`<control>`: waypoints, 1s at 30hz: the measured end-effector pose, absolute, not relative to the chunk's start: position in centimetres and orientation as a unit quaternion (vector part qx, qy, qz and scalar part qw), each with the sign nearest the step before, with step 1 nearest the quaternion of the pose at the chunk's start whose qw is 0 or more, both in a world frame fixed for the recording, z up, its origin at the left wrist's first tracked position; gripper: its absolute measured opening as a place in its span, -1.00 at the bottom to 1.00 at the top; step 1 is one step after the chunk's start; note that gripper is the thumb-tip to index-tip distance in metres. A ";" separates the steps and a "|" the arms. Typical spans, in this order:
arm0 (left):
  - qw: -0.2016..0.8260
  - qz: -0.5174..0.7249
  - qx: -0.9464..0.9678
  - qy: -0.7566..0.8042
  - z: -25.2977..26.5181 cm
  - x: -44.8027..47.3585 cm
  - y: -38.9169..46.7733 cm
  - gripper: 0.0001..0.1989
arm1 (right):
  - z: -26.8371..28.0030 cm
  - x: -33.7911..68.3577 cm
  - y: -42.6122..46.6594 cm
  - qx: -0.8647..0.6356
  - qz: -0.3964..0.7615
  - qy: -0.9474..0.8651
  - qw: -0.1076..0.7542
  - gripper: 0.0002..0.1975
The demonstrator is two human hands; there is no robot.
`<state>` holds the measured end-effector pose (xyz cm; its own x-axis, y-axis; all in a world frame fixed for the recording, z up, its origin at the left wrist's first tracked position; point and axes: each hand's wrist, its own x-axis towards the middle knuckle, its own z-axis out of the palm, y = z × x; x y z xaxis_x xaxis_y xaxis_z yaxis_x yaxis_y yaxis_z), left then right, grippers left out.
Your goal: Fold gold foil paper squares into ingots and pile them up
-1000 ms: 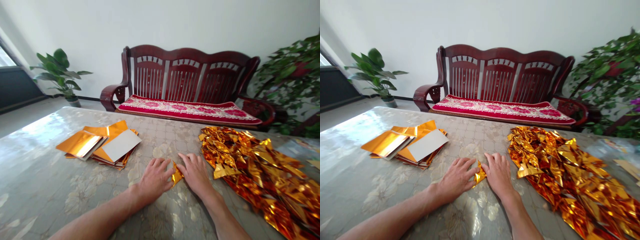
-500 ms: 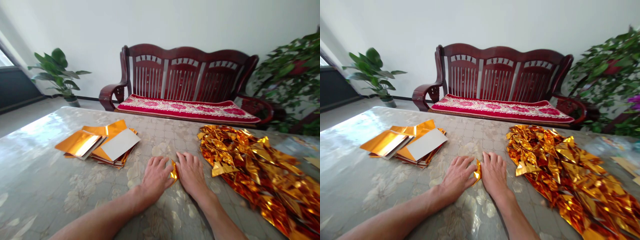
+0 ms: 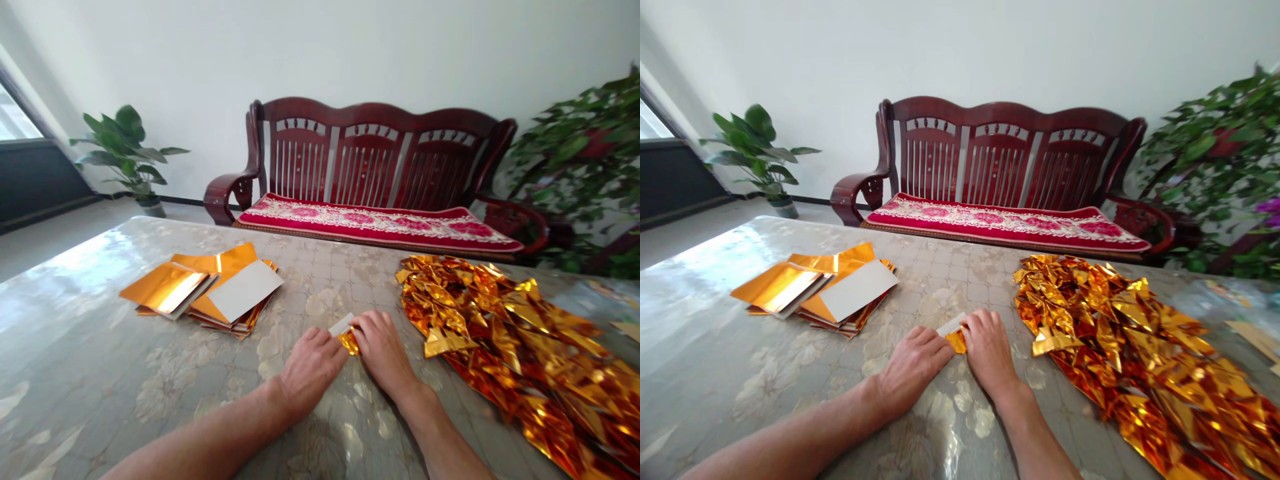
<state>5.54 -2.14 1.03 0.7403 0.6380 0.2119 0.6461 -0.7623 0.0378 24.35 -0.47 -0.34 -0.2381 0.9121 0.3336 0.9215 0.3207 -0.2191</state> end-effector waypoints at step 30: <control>-0.055 -0.155 -0.912 -0.375 0.8 3.9 -0.6 -0.73 | 0.2 24.9 0.1 -0.604 0.100 -0.759 0.219 -0.88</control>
